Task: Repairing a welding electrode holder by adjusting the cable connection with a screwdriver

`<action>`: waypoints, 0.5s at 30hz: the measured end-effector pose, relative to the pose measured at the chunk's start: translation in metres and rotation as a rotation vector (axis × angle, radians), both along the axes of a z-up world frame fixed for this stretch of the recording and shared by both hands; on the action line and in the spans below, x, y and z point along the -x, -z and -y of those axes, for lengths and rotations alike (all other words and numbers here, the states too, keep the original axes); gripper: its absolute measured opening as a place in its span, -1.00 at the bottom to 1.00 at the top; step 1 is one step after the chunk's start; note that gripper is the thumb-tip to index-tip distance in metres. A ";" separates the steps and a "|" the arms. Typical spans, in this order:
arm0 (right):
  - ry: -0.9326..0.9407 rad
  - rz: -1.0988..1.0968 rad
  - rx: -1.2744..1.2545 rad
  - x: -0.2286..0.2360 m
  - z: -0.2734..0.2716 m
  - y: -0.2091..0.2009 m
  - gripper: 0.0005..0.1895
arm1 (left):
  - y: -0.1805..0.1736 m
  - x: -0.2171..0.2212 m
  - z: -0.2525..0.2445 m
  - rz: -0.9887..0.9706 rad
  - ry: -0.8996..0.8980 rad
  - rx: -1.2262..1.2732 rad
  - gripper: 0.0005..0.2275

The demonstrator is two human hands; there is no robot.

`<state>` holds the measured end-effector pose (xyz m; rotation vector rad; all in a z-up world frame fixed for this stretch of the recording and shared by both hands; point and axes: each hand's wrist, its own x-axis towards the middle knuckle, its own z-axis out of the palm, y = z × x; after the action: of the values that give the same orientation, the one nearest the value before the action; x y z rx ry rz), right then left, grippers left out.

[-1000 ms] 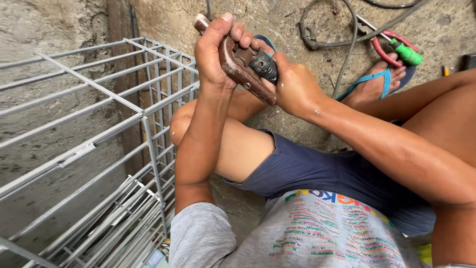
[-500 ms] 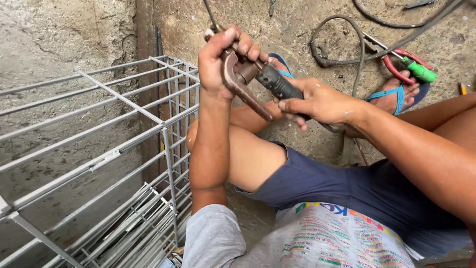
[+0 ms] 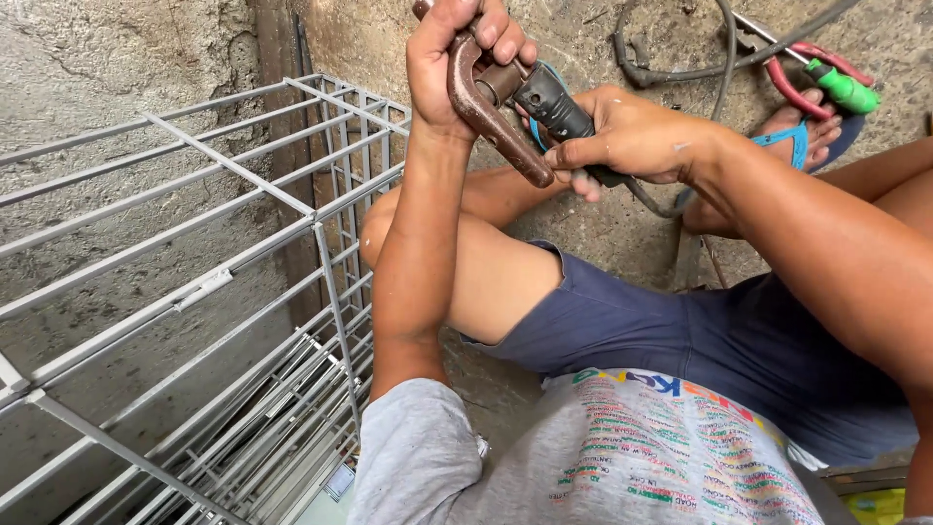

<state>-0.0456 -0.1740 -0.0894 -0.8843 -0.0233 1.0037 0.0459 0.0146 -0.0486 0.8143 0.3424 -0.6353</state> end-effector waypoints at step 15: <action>0.133 0.183 0.522 0.020 -0.034 0.013 -0.68 | 0.006 0.008 -0.002 -0.098 -0.134 -0.174 -0.83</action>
<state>-0.0657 -0.1400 -0.1020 -1.4344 0.1477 0.8113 0.0379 0.0166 -0.0546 0.9194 0.5430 -0.5261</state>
